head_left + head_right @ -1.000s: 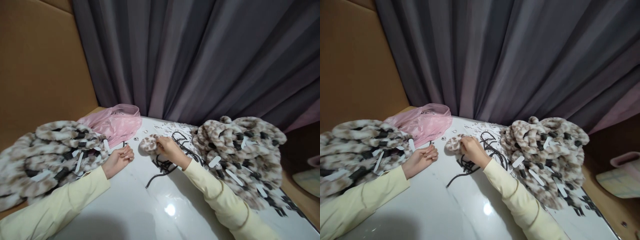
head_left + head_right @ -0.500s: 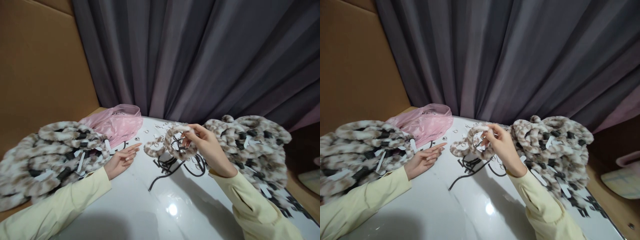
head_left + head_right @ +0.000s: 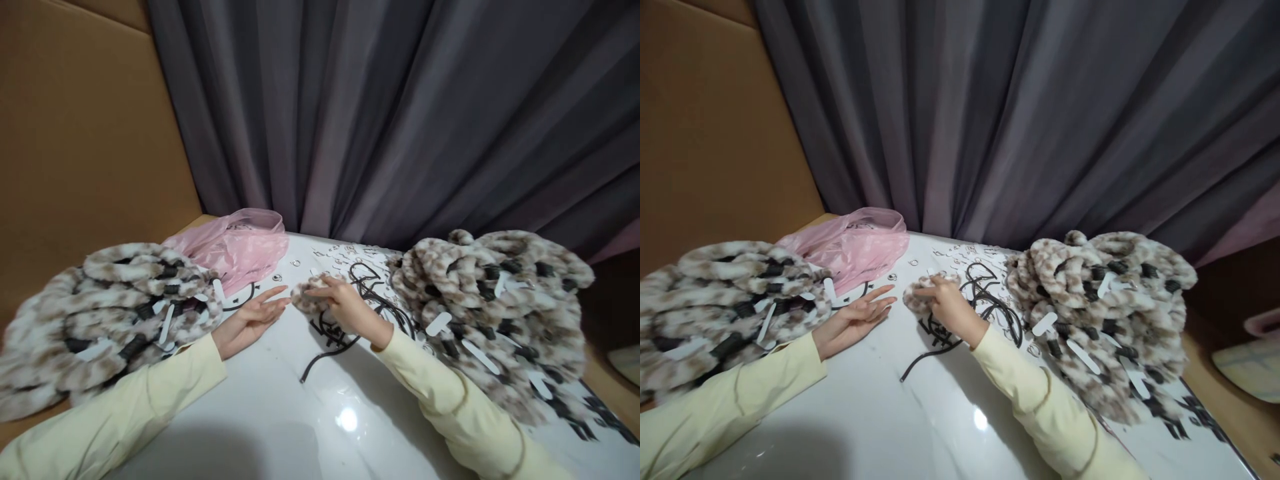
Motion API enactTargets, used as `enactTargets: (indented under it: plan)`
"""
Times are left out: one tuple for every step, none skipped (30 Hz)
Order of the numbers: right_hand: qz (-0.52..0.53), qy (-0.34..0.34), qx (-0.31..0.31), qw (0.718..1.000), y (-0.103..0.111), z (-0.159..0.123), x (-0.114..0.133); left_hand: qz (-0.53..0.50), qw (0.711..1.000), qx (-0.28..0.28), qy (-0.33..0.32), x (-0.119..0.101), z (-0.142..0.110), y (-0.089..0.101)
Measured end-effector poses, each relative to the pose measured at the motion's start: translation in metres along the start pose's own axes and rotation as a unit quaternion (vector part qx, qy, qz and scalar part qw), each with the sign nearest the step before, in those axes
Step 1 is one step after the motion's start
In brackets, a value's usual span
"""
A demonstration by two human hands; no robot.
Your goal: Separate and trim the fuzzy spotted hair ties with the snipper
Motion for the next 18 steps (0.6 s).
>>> enactTargets:
  plan:
    - [-0.015,0.005,-0.001,1.0,-0.007,0.002,-0.003,0.005,1.0,-0.019,-0.003,0.0,0.0,0.001]
    - [-0.029,0.011,0.0,1.0,-0.013,0.004,-0.005,0.014,0.999,-0.037,-0.003,0.001,0.001,0.003]
    - [-0.042,0.016,0.001,0.999,-0.019,0.005,-0.007,0.025,0.998,-0.053,-0.002,0.001,0.001,0.005]
    - [-0.054,0.02,0.0,0.998,-0.025,0.006,-0.008,0.036,0.997,-0.066,0.0,0.002,0.002,0.007]
    - [-0.065,0.022,-0.003,0.998,-0.029,0.006,-0.01,0.046,0.996,-0.074,0.004,0.003,0.002,0.009]
    - [-0.073,0.025,-0.007,0.997,-0.032,0.007,-0.011,0.053,0.995,-0.079,0.006,0.004,0.003,0.011]
    - [-0.08,0.029,-0.012,0.996,-0.034,0.008,-0.012,0.059,0.995,-0.08,0.007,0.005,0.004,0.012]
    - [-0.083,0.033,-0.018,0.996,-0.034,0.008,-0.012,0.066,0.994,-0.082,0.006,0.005,0.004,0.013]
    - [-0.084,0.037,-0.024,0.995,-0.032,0.009,-0.013,0.073,0.994,-0.084,0.004,0.005,0.004,0.014]
    - [-0.083,0.04,-0.033,0.995,-0.029,0.009,-0.013,0.082,0.993,-0.084,0.001,0.005,0.005,0.014]
    - [-0.081,0.041,-0.046,0.995,-0.022,0.009,-0.012,0.091,0.992,-0.085,-0.001,0.005,0.005,0.013]
    - [-0.078,0.038,-0.063,0.994,-0.014,0.008,-0.011,0.103,0.991,-0.084,-0.004,0.005,0.005,0.013]
    - [-0.075,0.033,-0.085,0.993,-0.003,0.006,-0.009,0.116,0.99,-0.083,-0.006,0.004,0.005,0.012]
    - [-0.073,0.025,-0.11,0.991,0.01,0.003,-0.007,0.131,0.988,-0.082,-0.008,0.004,0.006,0.012]
    - [-0.07,0.015,-0.138,0.988,0.025,-0.003,-0.002,0.148,0.986,-0.08,-0.01,0.003,0.006,0.011]
    - [-0.065,0.005,-0.163,0.984,0.04,-0.01,0.003,0.167,0.983,-0.078,-0.011,0.003,0.006,0.011]
    - [-0.061,-0.007,-0.188,0.98,0.056,-0.019,0.011,0.188,0.979,-0.075,-0.012,0.003,0.005,0.01]
    - [-0.055,-0.02,-0.208,0.976,0.07,-0.029,0.019,0.21,0.975,-0.071,-0.011,0.003,0.005,0.01]
Point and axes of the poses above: each hand's wrist, its own z-axis towards the middle knuckle, its own y-axis out of the back of the hand, x = y × z, the point moved 4 cm from there along z, towards the middle knuckle, and after that the axes turned 10 degrees about y, right-handed, at the moved point
